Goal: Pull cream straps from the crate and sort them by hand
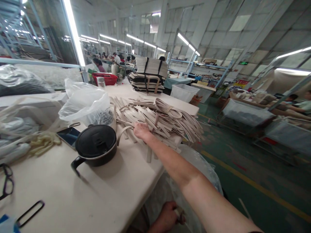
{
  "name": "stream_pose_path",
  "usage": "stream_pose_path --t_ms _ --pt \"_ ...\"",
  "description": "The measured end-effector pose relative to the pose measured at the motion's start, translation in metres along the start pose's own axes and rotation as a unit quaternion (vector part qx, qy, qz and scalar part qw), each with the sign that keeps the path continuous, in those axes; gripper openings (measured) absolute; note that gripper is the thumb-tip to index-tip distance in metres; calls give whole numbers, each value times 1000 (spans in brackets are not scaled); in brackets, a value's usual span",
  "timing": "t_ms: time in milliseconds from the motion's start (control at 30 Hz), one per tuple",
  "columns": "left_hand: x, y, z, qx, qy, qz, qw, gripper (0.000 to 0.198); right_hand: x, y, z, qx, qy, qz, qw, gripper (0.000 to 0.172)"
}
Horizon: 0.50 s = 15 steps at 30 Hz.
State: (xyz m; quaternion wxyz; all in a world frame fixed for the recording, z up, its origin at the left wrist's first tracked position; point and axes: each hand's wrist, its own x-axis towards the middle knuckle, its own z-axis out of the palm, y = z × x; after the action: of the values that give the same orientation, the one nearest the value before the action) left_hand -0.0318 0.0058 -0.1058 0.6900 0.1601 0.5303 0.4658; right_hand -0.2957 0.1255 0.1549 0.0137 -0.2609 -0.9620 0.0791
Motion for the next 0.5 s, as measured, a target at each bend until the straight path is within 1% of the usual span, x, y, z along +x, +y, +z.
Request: stream_pose_path --t_ms 67,167,333,500 --pt "2 -1 0 8 28 41 999 15 -4 8 -5 -7 0 -15 1000 29" --pt "3 -4 0 23 33 71 997 16 -15 17 -8 -18 1 -35 999 27" --pt "-1 -5 -2 43 25 84 995 22 -39 20 -7 -46 17 -54 997 27" --pt "-5 0 -3 36 34 85 995 23 -54 23 -15 -74 -1 -49 996 20"
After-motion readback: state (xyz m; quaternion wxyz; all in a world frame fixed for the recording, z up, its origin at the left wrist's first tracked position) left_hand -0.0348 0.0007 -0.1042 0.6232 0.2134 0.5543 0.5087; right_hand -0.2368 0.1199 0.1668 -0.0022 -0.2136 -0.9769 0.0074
